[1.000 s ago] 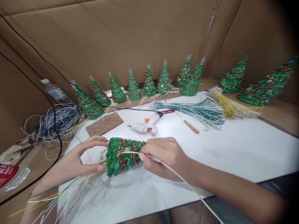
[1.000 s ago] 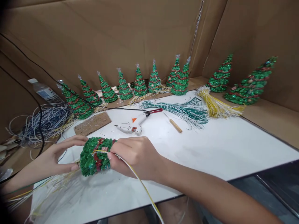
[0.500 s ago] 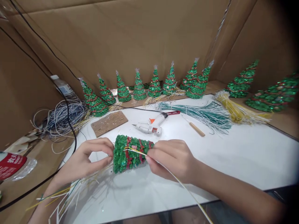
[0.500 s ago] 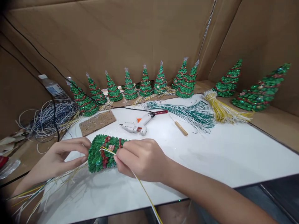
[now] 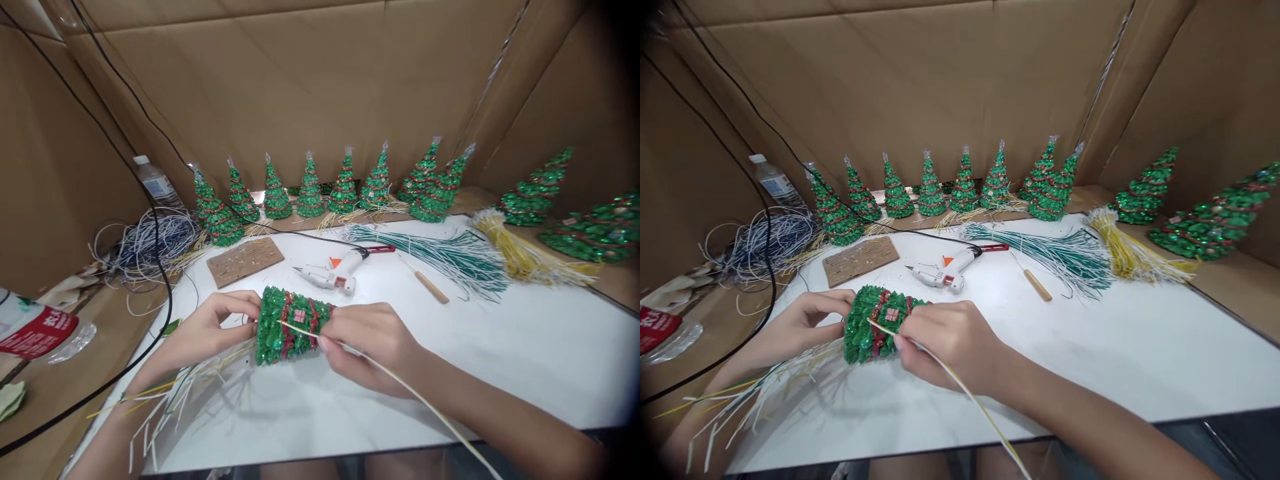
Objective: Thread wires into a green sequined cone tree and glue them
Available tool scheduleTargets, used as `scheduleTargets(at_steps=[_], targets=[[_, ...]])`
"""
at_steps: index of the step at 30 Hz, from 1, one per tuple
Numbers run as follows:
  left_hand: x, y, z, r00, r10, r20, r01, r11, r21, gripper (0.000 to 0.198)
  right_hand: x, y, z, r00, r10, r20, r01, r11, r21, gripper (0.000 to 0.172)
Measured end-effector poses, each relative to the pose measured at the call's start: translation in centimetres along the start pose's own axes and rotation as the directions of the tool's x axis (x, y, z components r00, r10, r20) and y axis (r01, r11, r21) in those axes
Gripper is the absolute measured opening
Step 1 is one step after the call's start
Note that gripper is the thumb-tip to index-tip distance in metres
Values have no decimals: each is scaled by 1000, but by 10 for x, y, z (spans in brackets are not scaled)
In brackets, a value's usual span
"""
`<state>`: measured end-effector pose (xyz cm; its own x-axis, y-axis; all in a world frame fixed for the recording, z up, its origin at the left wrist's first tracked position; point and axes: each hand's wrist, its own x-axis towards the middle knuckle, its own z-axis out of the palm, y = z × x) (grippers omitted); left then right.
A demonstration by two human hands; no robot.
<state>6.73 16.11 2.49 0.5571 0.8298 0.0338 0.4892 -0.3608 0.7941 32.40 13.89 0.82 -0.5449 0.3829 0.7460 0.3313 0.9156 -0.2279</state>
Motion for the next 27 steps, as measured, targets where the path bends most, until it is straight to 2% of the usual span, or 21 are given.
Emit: scheduleTargets(at_steps=[3, 6, 13, 20, 23, 27], targets=[[2, -3, 1, 1000, -10, 11, 10, 1000, -25, 15, 7, -1, 3, 991, 132, -14, -130, 984, 119, 21], [2, -5, 2, 1000, -9, -8, 9, 999, -32, 17, 13, -3, 8, 979, 200, 32, -203, 964, 171, 23], [1, -6, 5, 999, -7, 41, 11, 994, -105, 19, 26, -7, 19, 952, 283, 118, -293, 953, 80, 22], [3, -12, 6, 1000, 25, 0, -25, 995, -100, 25, 26, -9, 8, 891, 436, 125, -453, 859, 236, 22], [3, -14, 7, 999, 34, 10, -32, 990, -134, 24, 23, -16, 0, 913, 400, 85, -408, 877, 253, 17], [2, -14, 8, 999, 33, 7, -33, 997, -65, 17, 20, -28, -6, 964, 267, -8, -266, 962, 65, 15]])
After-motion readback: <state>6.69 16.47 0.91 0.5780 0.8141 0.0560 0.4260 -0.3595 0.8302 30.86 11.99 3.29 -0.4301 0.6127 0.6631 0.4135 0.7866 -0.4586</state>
